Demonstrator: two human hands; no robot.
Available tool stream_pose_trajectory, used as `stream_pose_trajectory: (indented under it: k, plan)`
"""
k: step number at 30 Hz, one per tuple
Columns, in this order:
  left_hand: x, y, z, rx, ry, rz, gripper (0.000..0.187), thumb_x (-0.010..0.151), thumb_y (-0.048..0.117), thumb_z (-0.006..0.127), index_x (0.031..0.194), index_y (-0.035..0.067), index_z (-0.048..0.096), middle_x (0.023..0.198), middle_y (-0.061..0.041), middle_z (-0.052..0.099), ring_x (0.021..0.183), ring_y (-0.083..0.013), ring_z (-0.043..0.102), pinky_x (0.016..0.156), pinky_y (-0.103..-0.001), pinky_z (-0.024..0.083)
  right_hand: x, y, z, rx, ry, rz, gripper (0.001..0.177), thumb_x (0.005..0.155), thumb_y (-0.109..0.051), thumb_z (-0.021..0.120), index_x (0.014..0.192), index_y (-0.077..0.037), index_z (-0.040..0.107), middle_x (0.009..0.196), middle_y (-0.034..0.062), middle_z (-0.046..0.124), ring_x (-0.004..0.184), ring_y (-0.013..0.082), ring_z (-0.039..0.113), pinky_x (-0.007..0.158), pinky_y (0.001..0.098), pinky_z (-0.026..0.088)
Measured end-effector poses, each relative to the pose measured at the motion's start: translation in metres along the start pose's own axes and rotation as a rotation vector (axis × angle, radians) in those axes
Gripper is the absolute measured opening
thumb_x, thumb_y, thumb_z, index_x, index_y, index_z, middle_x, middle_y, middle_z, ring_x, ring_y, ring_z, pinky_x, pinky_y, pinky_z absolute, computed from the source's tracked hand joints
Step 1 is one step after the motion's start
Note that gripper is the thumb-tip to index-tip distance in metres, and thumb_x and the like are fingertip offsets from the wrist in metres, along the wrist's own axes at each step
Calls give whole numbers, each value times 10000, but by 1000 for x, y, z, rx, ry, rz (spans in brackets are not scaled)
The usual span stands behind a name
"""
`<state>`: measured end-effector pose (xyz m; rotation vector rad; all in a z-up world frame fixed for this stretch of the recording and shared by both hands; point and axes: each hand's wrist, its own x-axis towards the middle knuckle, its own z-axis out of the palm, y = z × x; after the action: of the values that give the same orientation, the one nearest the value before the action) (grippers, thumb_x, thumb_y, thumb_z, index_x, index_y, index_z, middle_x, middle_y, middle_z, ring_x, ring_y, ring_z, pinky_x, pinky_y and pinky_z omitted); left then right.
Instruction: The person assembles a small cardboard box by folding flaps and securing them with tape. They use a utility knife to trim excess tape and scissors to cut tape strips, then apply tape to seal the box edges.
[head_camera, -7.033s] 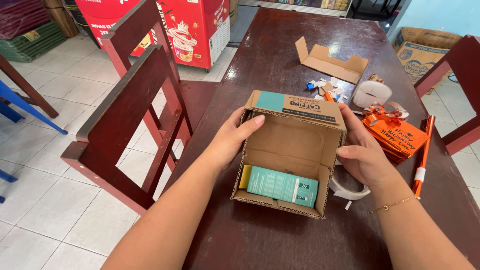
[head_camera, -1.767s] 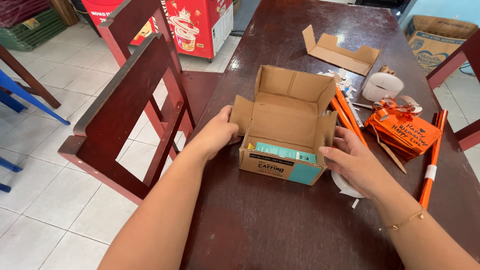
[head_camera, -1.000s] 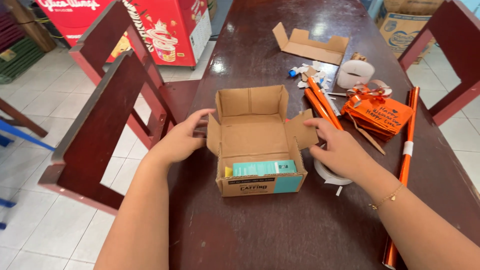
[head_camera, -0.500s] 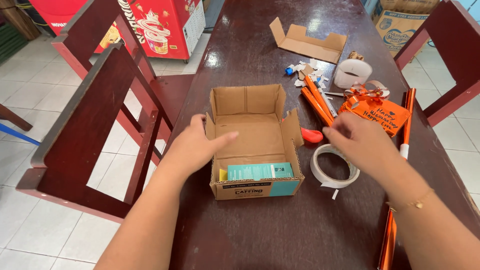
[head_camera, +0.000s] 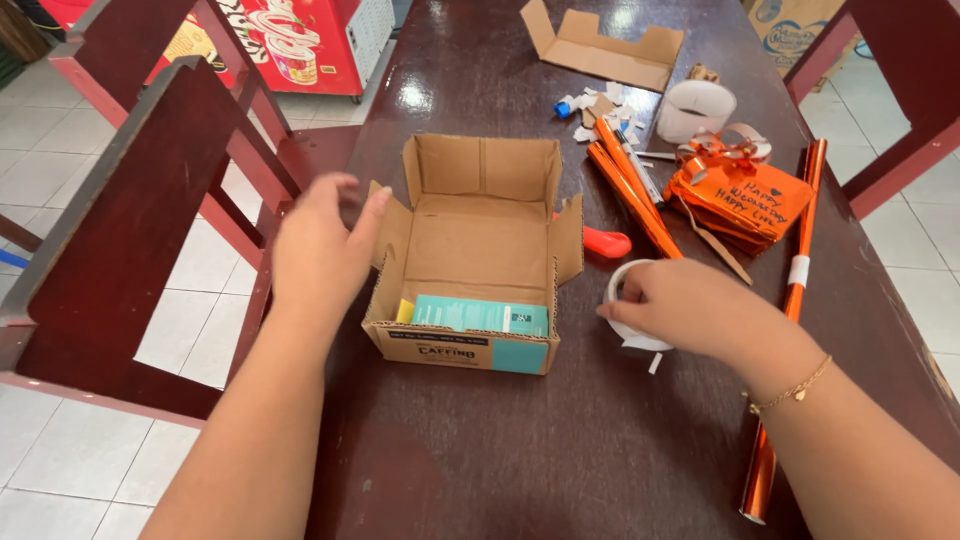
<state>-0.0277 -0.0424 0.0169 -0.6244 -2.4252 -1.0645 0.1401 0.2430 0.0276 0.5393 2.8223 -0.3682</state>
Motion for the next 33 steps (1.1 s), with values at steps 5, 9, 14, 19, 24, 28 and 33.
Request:
stream_pose_trajectory:
  k: [5,9,14,19,24,28,33]
  plan:
    - [-20,35,-16,77,123,518,348,990,316,741,1144,13,670,1120,-154,693,1059,-367,655,920,-482,499,-2,4,-3,276,342,-11,364,960,-402,634,1061,-57,690,878,158,736,834,290,713,772,422,540]
    - [-60,79,2,7,-242,553,528,788,499,784,1038,42,699,958,-133,690,924,-351,663,798,-471,483,6,-8,11,574,497,-472,475,962,-256,645,1398,-91,555,1154,124,661,935,237,713,817,365,562]
    - [-67,89,17,100,-523,553,381,791,455,741,933,102,728,910,-57,695,907,-293,668,779,-446,452,21,-9,21,495,517,-525,239,1013,-190,640,1233,-100,624,1192,112,682,1039,200,712,883,340,582]
    - [-44,68,8,51,-706,707,190,810,334,721,814,146,751,883,21,698,966,-231,620,816,-421,403,27,1,25,789,378,-429,496,902,-17,597,1376,-114,485,1350,26,574,1087,151,678,886,307,578]
    - [-40,62,5,-64,-674,816,237,777,382,760,750,147,752,956,43,718,971,-208,595,824,-396,377,43,9,28,1136,158,-559,589,920,52,535,1468,-138,434,1384,-34,576,1060,133,641,893,285,578]
    - [-37,64,4,31,-743,716,306,797,437,776,735,140,742,810,47,709,942,-197,611,842,-386,379,37,18,25,1065,146,-690,311,938,81,630,1226,-35,636,1178,54,684,1058,128,637,932,287,544]
    - [-39,64,5,53,-705,755,305,798,445,768,712,153,748,772,45,712,878,-197,632,848,-385,387,13,1,25,548,302,-1007,239,860,-22,773,1077,-94,704,1042,9,730,997,129,701,894,277,556]
